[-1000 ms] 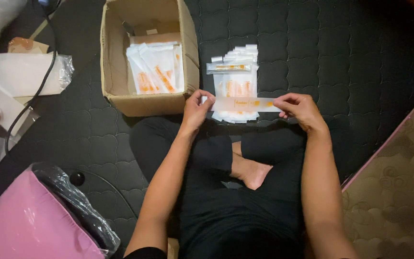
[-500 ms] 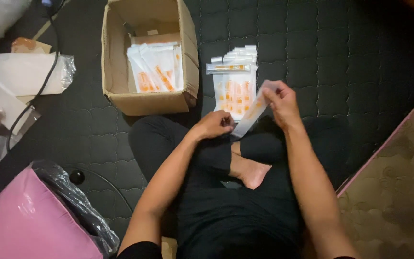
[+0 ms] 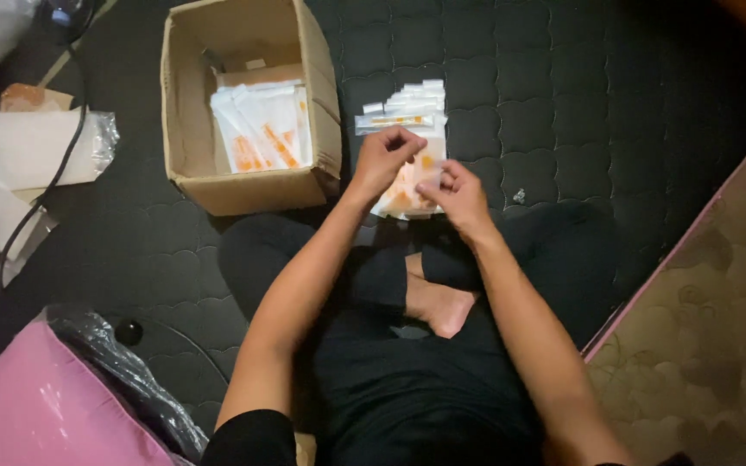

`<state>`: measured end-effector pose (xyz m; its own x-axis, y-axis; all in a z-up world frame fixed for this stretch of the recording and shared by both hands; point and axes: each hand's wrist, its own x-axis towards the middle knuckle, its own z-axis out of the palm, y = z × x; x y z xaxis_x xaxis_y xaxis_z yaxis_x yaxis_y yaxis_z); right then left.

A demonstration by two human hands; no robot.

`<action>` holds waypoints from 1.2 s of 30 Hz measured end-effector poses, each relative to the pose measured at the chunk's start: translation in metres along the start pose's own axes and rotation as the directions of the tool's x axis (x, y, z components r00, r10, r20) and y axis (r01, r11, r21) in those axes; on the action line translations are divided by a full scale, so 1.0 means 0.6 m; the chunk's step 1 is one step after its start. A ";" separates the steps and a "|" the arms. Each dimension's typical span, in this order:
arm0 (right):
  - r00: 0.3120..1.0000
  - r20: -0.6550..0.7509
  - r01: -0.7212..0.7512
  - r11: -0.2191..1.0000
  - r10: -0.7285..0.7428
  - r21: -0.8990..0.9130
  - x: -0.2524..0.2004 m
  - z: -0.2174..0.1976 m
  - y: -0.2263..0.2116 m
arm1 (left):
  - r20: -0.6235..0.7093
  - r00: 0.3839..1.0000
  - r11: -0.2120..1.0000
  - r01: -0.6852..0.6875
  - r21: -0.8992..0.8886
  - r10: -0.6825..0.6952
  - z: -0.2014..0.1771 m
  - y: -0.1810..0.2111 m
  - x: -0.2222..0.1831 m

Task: Organizing and stacking small plastic packets containing orange strips from a cardboard box onto the floor.

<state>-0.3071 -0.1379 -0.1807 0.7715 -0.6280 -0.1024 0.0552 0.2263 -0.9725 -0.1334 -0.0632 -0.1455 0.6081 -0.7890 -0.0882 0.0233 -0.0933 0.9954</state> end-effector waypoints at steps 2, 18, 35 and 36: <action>0.996 -0.023 -0.086 0.996 0.086 -0.003 -0.014 0.005 0.021 | -0.085 0.996 1.000 -0.015 -0.014 0.013 -0.003 -0.002 0.022; 0.926 -0.063 -0.370 0.928 0.372 0.032 -0.153 0.052 0.050 | -0.197 0.979 0.997 -0.059 -0.052 0.048 -0.026 -0.056 0.025; 0.918 -0.038 -0.393 0.918 0.395 0.053 -0.153 0.050 0.059 | -0.228 0.973 0.997 -0.053 -0.049 0.040 -0.024 -0.053 0.019; 0.919 -0.037 -0.392 0.919 0.394 0.051 -0.154 0.051 0.056 | -0.230 0.972 0.997 -0.055 -0.050 0.042 -0.023 -0.054 0.020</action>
<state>-0.3572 -0.0497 -0.1974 0.7070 -0.5151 -0.4846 -0.2189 0.4921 -0.8425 -0.1163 -0.0612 -0.1782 0.7746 -0.6314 -0.0351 0.0293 -0.0197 0.9994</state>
